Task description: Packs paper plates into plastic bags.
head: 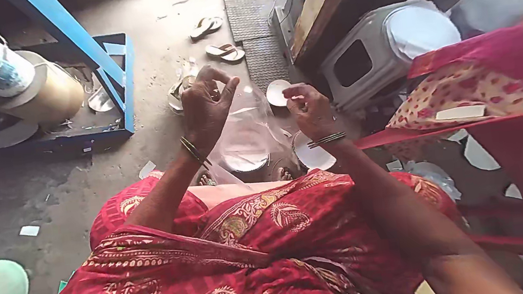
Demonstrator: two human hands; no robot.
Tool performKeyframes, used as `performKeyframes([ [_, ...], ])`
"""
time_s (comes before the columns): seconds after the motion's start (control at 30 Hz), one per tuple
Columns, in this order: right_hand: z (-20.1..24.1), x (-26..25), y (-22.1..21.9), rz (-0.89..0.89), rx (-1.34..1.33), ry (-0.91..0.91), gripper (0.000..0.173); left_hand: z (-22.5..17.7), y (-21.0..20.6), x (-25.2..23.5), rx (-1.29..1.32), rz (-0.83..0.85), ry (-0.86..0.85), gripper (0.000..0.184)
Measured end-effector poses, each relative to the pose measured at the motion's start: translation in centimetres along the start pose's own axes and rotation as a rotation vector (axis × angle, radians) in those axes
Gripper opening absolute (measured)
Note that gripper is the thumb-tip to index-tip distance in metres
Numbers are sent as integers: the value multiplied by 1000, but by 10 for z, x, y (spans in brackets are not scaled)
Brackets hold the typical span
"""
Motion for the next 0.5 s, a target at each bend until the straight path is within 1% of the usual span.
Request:
performKeyframes([
  [0.03, 10, 0, 3, -19, -58, 31, 34, 3, 4, -2, -20, -13, 21, 27],
  [0.1, 39, 3, 3, -20, -159, 143, 50, 3, 6, -4, -32, -29, 29, 26],
  [0.17, 62, 10, -8, 31, -145, 254, 74, 3, 3, -2, -4, -9, 36, 25],
  [0.2, 65, 13, -17, 61, -119, 268, 79, 3, 1, -1, 26, 8, 42, 25],
  [0.23, 63, 15, -25, 75, -87, 276, 72, 4, -1, -1, 61, 28, 40, 24],
  [0.3, 45, 14, -34, 107, -87, 229, 41, 11, 0, -4, 114, 75, 55, 24],
  [0.33, 34, 12, -34, 129, -126, 194, 30, 16, 4, -6, 126, 82, 85, 25],
  [0.37, 26, 9, -31, 153, -186, 164, 23, 23, 9, -8, 139, 83, 125, 26],
  [0.43, 21, 5, -21, 214, -372, 87, 14, 36, 21, -13, 203, 63, 192, 22],
  [0.5, 20, 5, -11, 252, -535, 7, 11, 46, 30, -17, 277, 42, 239, 20],
])
Point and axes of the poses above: each hand's wrist, its own x-axis away from the middle knuckle, its own y-axis out of the back of the hand, z = x × y, the point moved 9 cm from there along -x, towards the middle knuckle, and after that the axes turned 2 degrees about -x, right-handed, at the moved point
